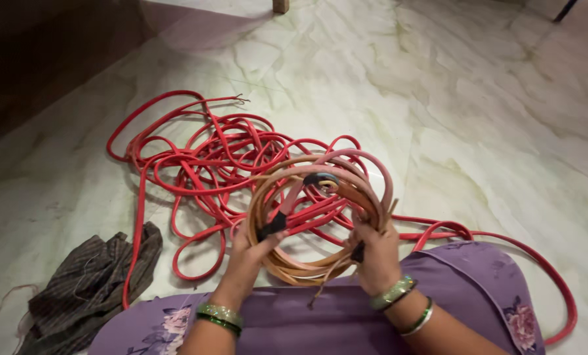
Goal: The person sits on a tiled floor and coils a long, tangled red electrical cable by hand. They gather the cable into loops and wrap it around a bundle of existing brown and pink loops held in their hands, gradually organizing the mess into a compact bundle.
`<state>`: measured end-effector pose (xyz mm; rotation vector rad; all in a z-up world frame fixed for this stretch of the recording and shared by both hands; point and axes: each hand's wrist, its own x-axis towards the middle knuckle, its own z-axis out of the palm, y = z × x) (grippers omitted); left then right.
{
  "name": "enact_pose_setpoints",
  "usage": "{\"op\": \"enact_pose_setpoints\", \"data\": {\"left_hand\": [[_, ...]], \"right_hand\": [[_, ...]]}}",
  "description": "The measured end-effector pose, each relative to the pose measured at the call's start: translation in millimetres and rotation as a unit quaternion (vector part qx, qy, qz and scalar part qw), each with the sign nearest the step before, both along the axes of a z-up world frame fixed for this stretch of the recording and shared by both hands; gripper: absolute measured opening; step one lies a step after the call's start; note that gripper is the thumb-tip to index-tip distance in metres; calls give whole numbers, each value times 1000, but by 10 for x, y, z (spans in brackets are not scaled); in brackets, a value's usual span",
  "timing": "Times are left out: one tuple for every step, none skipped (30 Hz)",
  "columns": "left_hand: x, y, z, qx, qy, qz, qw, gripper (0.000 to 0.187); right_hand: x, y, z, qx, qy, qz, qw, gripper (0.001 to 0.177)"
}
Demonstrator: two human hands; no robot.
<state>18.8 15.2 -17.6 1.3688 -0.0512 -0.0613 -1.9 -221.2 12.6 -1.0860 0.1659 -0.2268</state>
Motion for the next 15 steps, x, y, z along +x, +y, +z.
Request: {"op": "enact_pose_setpoints", "data": {"left_hand": [[18, -4, -12, 11, -38, 29, 999, 50], [50, 2, -17, 29, -31, 42, 998, 52], [86, 8, -16, 45, -25, 56, 997, 55], [114, 27, -4, 61, -18, 69, 996, 58], [122, 91, 27, 98, -4, 69, 993, 55], [124, 180, 78, 134, 10, 67, 989, 53], [99, 239, 124, 171, 27, 66, 983, 51], [83, 267, 177, 216, -18, 69, 974, 51], [71, 307, 242, 260, -63, 72, 961, 52], [57, 335, 309, 302, -107, 75, 944, 52], [40, 332, 368, 309, -99, 66, 943, 53], [21, 308, 417, 316, -91, 58, 942, 53], [7, 290, 465, 323, -85, 49, 941, 54], [-10, 274, 501, 343, -80, 32, 935, 55], [-21, 254, 523, 363, -75, 15, 929, 57]], "right_hand": [[-9, 40, -26, -22, 12, -13, 1000, 16], [-30, 85, -58, -44, 24, -27, 998, 17], [-81, 136, -105, -46, 78, -32, 995, 18], [-173, 202, -173, -48, 131, -38, 990, 20], [-280, 255, -250, -49, 184, -44, 981, 22], [-390, 300, -339, -29, 186, -21, 982, 27], [-505, 349, -445, -9, 191, 3, 982, 32], [-559, 373, -540, 11, 195, 27, 980, 38], [-571, 391, -618, 8, 227, 27, 974, 43], [-589, 411, -690, 5, 258, 26, 966, 48], [-616, 415, -755, 3, 289, 26, 957, 53], [-648, 395, -805, -18, 308, 39, 950, 55], [-668, 372, -832, -40, 326, 50, 943, 58], [-694, 372, -855, -61, 344, 62, 935, 61], [-751, 409, -884, -23, 354, 61, 933, 61]]}}
